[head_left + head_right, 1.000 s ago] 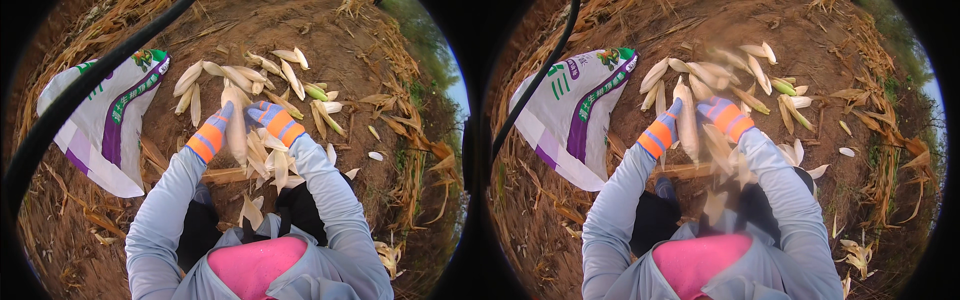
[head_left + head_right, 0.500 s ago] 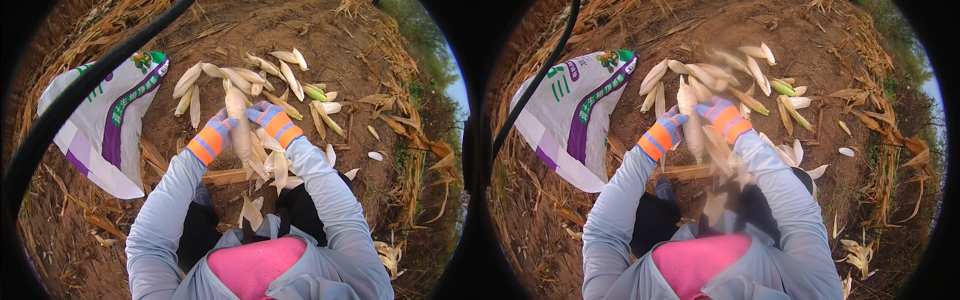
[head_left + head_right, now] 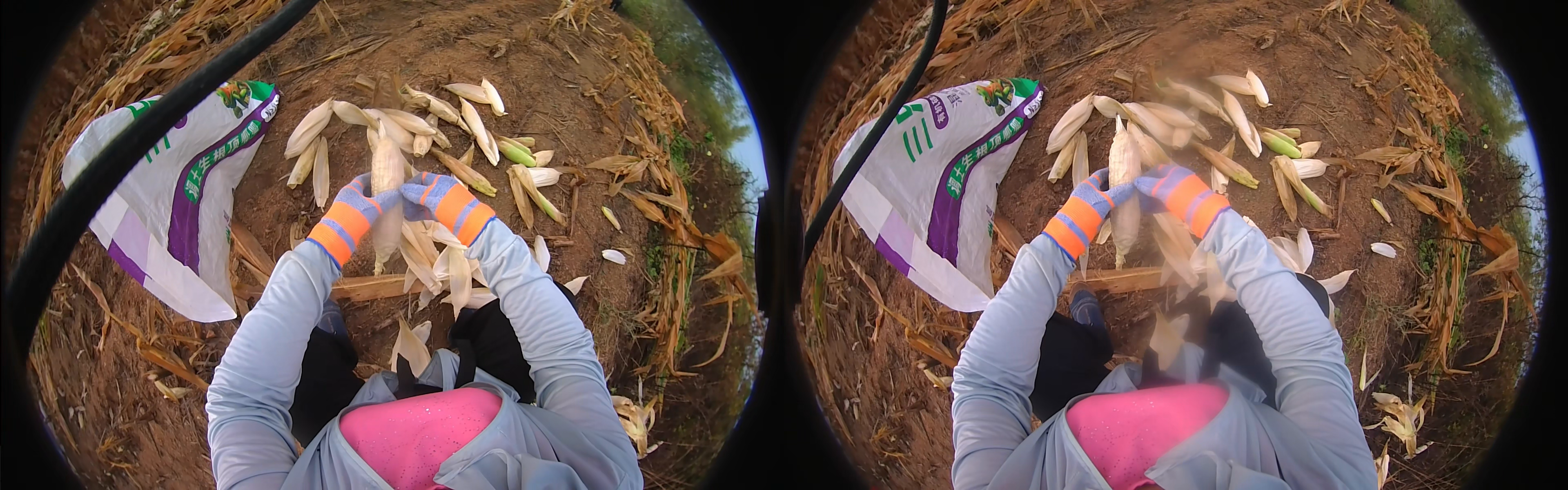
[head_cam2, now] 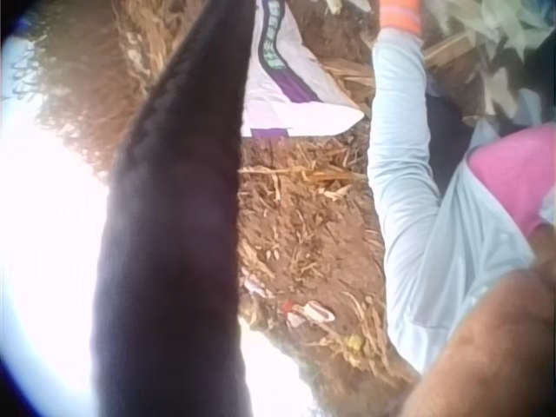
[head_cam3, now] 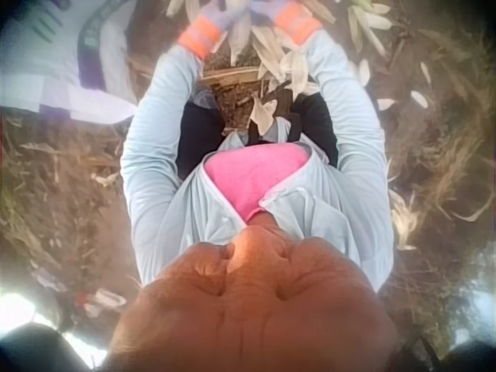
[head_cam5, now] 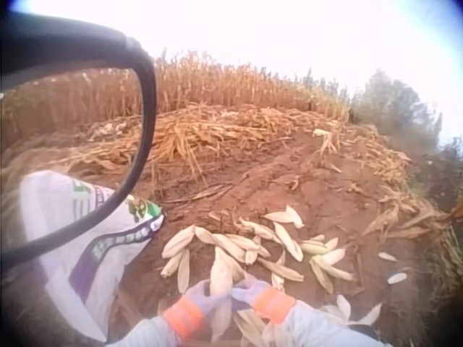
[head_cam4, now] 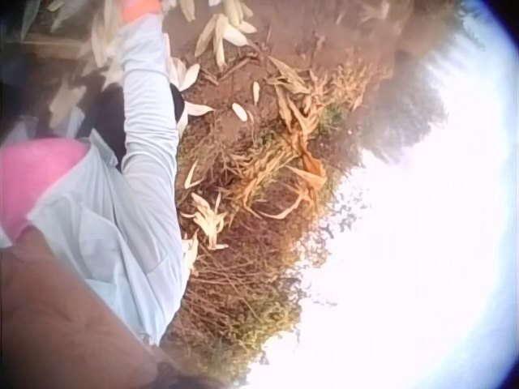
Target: The person sits on the ground and shucks corn cobs by hand, removing the husks and silk. They place the shucked corn into a large white and purple bag and discard the husks onto the ground.
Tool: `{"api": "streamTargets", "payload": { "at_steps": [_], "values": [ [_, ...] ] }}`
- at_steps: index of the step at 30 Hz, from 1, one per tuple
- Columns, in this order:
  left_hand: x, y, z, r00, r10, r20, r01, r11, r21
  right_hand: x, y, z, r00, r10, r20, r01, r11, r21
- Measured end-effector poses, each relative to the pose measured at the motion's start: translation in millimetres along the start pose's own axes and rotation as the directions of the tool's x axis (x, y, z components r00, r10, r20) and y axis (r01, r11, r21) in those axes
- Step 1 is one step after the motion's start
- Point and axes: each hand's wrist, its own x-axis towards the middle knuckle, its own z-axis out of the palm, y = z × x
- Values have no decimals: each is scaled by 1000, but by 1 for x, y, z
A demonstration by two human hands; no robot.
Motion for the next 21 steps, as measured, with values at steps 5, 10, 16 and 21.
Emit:
{"api": "streamTargets", "payload": {
  "at_steps": [5, 10, 16, 21],
  "values": [
    [2, -1, -4, 990, -118, 72, 124, 989, -75, -1, -1, 1, 996, -42, -74, 63, 950, 307],
    [4, -16, 0, 993, -1, 115, 12, 996, -91, -2, -1, 3, 997, -68, -36, 75, 951, 298],
    [-3, -4, 6, 995, 30, 91, -32, 999, 17, -8, -5, -1, 997, -54, -52, 64, 974, 217],
    [-2, -10, 2, 993, 43, 112, -30, 993, -115, -9, -14, 2, 997, -14, -73, 23, 992, 120]
  ]
}}
